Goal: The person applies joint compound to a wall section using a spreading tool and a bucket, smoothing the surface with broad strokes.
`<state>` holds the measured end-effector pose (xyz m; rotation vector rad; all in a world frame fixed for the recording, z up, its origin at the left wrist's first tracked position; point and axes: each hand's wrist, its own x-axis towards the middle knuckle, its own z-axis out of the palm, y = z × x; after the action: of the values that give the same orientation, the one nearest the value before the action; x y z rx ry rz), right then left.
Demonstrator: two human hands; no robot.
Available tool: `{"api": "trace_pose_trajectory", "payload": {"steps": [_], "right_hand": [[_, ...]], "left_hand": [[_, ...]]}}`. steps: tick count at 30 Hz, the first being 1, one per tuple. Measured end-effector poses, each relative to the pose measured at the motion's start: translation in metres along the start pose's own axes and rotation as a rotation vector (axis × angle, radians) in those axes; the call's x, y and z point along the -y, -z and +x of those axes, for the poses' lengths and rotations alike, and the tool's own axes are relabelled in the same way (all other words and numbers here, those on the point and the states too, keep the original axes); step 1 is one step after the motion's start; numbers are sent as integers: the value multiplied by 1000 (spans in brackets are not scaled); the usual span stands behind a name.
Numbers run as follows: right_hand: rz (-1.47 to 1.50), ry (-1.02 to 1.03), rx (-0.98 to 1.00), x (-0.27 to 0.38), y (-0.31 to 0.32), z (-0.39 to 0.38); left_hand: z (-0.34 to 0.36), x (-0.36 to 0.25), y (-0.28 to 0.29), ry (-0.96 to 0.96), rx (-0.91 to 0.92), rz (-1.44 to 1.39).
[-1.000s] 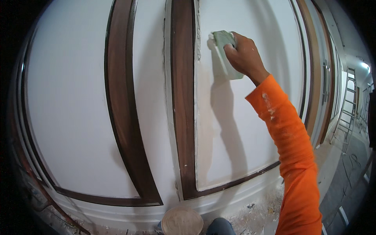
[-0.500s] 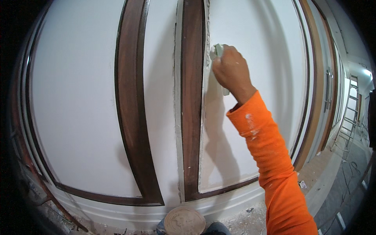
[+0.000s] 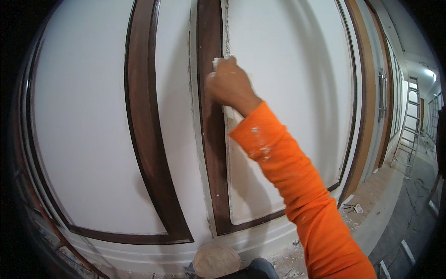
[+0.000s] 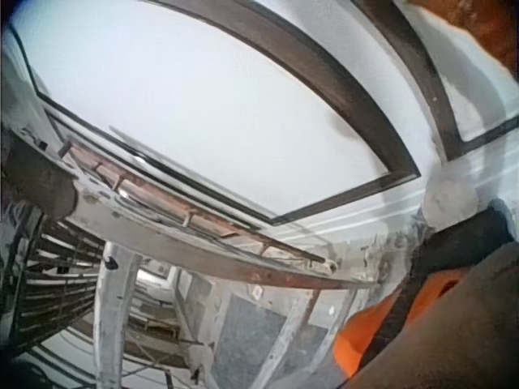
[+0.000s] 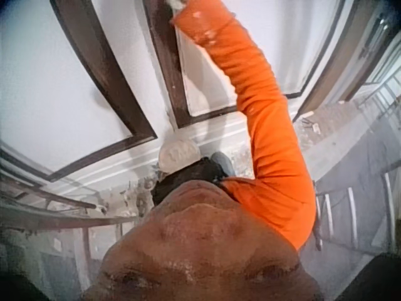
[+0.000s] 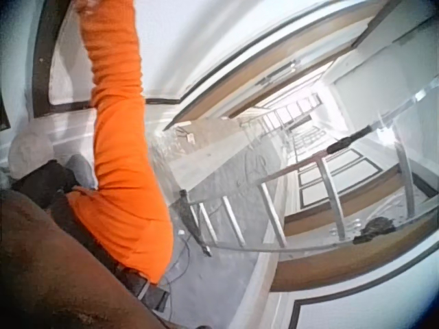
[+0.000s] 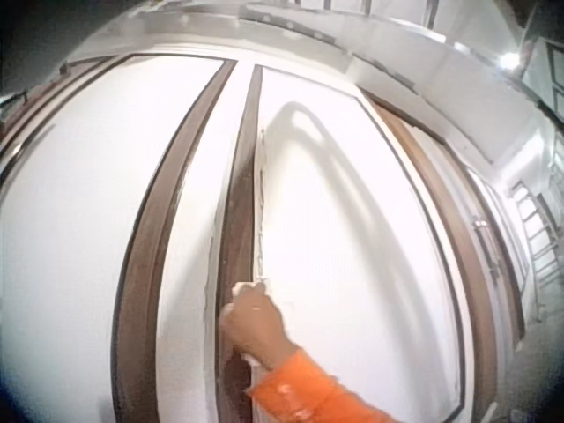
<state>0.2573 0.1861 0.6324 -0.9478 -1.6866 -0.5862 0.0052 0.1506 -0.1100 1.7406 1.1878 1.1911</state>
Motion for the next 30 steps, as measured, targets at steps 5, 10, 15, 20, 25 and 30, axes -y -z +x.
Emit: {"api": "trace_pose_trajectory", "payload": {"steps": [5, 10, 15, 20, 25, 30], "right_hand": [[243, -60, 59, -65, 80, -18], [-353, 433, -135, -101, 85, 18], [-458, 573, -36, -102, 69, 32], [-484, 555, 57, -102, 45, 8], [-487, 574, 140, -103, 33, -36], [-339, 595, 222, -116, 37, -102]], "left_hand": [[-10, 3, -2, 4, -5, 3], [-17, 5, -9, 12, -2, -4], [-25, 9, -12, 21, -8, -6], [-38, 17, -14, 41, -9, -10], [-52, 27, -18, 40, -5, -23], [-60, 35, -13, 35, -11, -12]]}}
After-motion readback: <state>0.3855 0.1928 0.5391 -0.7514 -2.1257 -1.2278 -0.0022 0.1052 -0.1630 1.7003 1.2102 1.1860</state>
